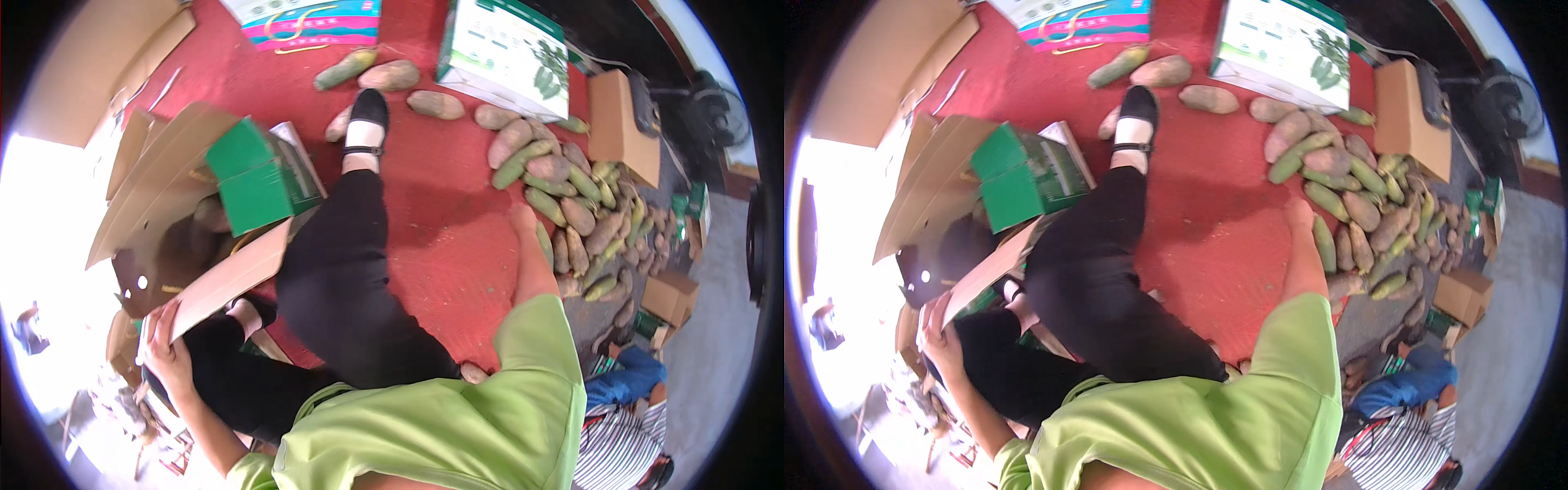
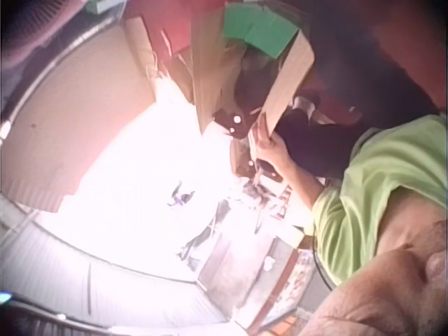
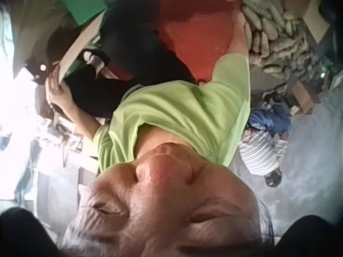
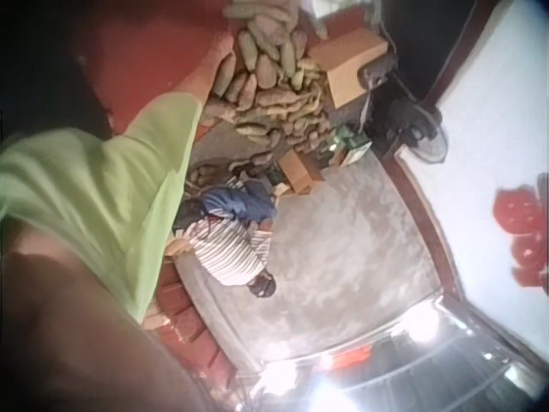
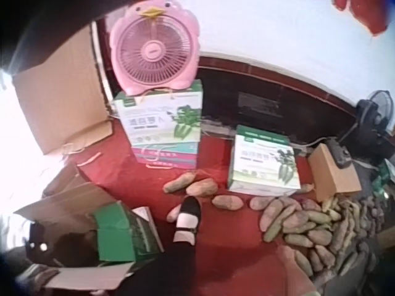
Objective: Weighing and packing long vegetables into cardboard boxes.
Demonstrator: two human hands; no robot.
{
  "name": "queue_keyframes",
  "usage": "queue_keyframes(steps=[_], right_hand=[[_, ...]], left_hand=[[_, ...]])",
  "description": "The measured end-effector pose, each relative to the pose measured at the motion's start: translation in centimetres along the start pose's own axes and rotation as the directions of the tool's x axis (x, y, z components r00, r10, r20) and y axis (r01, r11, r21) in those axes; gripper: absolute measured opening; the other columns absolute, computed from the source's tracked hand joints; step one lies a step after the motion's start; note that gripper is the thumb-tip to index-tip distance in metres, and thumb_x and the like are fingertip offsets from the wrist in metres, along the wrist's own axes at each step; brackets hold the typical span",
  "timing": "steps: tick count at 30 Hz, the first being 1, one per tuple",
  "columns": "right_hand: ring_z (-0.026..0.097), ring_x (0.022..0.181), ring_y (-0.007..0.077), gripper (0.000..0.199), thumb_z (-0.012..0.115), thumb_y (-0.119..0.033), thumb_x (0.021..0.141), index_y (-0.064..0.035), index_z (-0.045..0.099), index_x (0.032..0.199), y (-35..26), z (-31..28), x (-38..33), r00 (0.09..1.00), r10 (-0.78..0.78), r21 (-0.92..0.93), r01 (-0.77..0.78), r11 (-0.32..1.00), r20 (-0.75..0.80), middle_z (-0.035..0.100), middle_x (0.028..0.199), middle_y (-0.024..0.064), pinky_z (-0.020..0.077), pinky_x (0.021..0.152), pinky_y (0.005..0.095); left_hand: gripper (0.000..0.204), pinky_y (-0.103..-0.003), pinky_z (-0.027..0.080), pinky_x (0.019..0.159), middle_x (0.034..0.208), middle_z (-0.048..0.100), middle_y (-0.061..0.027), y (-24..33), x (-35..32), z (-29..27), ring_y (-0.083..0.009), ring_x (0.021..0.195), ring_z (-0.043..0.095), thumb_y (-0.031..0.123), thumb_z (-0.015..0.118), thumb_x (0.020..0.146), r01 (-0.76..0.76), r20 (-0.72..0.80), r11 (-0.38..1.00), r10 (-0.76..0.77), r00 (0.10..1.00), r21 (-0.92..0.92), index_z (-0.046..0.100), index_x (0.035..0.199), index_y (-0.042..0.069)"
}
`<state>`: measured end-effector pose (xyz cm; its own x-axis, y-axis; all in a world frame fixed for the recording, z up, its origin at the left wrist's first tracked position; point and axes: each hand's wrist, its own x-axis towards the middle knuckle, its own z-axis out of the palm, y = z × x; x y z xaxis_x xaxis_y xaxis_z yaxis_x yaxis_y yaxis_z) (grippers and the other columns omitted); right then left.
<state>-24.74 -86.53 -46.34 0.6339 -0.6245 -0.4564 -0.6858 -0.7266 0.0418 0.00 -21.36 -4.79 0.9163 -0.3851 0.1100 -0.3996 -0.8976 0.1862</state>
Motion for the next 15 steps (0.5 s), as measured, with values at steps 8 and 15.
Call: queue_keyframes(steps=[8,15], right_hand=[[0.069,0.084,0.0327,0.025,0.06,-0.021,0.082,-0.0026,0.072,0.094,-0.7,2.2,-9.0,0.968,0.242,0.6,-0.159,0.784,-0.06,0.069,0.084,0.0199,0.052,0.078,0.0407],[0.062,0.061,0.0204,0.02,0.05,-0.002,0.083,-0.0065,0.065,0.095,-2.1,-3.2,-13.2,0.876,0.476,0.95,-0.213,0.227,0.083,0.064,0.074,0.009,0.0496,0.052,0.0326]], left_hand=[[0.033,-0.035,0.05,0.08,0.093,0.067,-0.0114,0.4,0.8,-0.7,-0.029,0.09,0.064,-0.004,0.058,0.068,-0.043,-0.013,0.999,0.043,0.999,0.013,0.068,0.099,0.004],[0.032,-0.036,0.048,0.076,0.091,0.066,-0.0062,0.0,0.4,-1.1,-0.0254,0.088,0.063,-0.003,0.059,0.068,-0.044,-0.019,0.999,0.044,0.999,0.009,0.07,0.096,0.006]])
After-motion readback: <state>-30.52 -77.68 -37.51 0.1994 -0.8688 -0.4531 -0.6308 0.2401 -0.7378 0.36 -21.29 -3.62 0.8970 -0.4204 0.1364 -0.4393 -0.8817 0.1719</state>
